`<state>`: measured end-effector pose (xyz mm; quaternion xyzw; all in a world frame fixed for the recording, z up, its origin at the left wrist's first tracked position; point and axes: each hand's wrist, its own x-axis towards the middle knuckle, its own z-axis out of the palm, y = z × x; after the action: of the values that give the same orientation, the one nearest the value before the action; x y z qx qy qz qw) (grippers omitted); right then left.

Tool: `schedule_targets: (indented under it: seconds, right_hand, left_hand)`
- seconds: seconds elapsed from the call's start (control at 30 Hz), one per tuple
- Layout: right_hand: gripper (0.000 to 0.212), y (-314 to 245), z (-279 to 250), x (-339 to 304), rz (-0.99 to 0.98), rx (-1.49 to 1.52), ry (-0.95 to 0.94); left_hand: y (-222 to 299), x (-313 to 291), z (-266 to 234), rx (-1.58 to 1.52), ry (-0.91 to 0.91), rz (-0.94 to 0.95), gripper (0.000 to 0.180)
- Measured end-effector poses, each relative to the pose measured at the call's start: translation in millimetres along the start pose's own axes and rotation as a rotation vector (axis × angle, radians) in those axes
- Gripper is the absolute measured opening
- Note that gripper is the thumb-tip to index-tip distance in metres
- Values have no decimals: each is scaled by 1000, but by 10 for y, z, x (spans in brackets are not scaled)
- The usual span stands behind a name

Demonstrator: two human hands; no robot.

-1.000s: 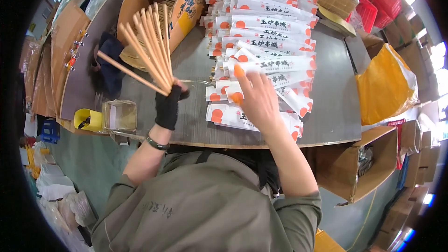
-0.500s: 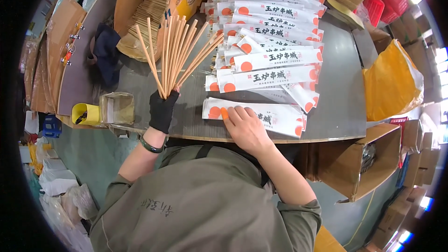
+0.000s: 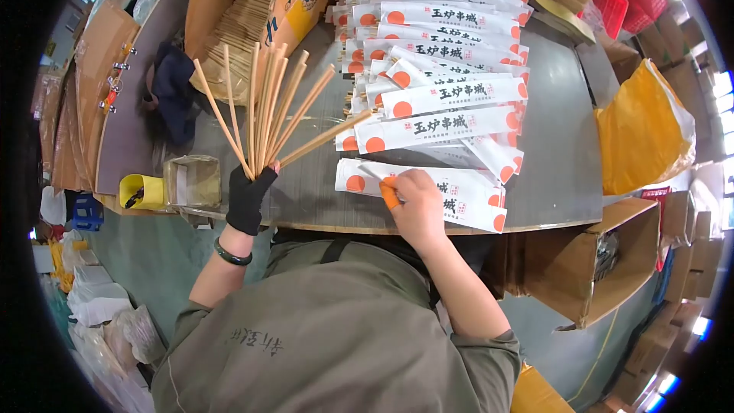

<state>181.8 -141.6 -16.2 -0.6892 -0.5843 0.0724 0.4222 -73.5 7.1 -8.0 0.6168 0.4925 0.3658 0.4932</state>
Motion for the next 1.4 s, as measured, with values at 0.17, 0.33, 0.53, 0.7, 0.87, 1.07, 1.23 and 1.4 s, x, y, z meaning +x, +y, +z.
schedule_targets:
  seconds: [0.17, 0.33, 0.53, 0.7, 0.87, 1.07, 1.23, 1.4]
  right_hand:
    - [20, -62, -288, 239, 471, 424, -62]
    - [17, -156, -518, 363, 479, 403, -152]
    - [13, -186, -431, 386, -82, 36, -135]
    - [17, -657, -65, 616, -524, -262, -180]
    - [43, -251, -294, 551, -228, -425, -1]
    - [34, -36, -21, -6, -485, -402, -284]
    - [17, 45, 40, -82, -373, -213, -31]
    - [15, 115, 26, -30, -172, -109, 3]
  left_hand:
    - [168, -45, -156, 90, -88, 16, 28]
    - [177, 31, -370, 113, -254, -54, 29]
    - [308, 162, -292, 257, -399, 17, 26]
    - [516, -7, 627, -348, -259, 63, 29]
    - [60, 328, 370, -82, -130, -33, 31]
    - [-90, 142, 331, -44, 23, -34, 25]
    - [-48, 70, 221, -96, -1, -25, 23]
    - [16, 53, -1, -5, -106, -25, 22]
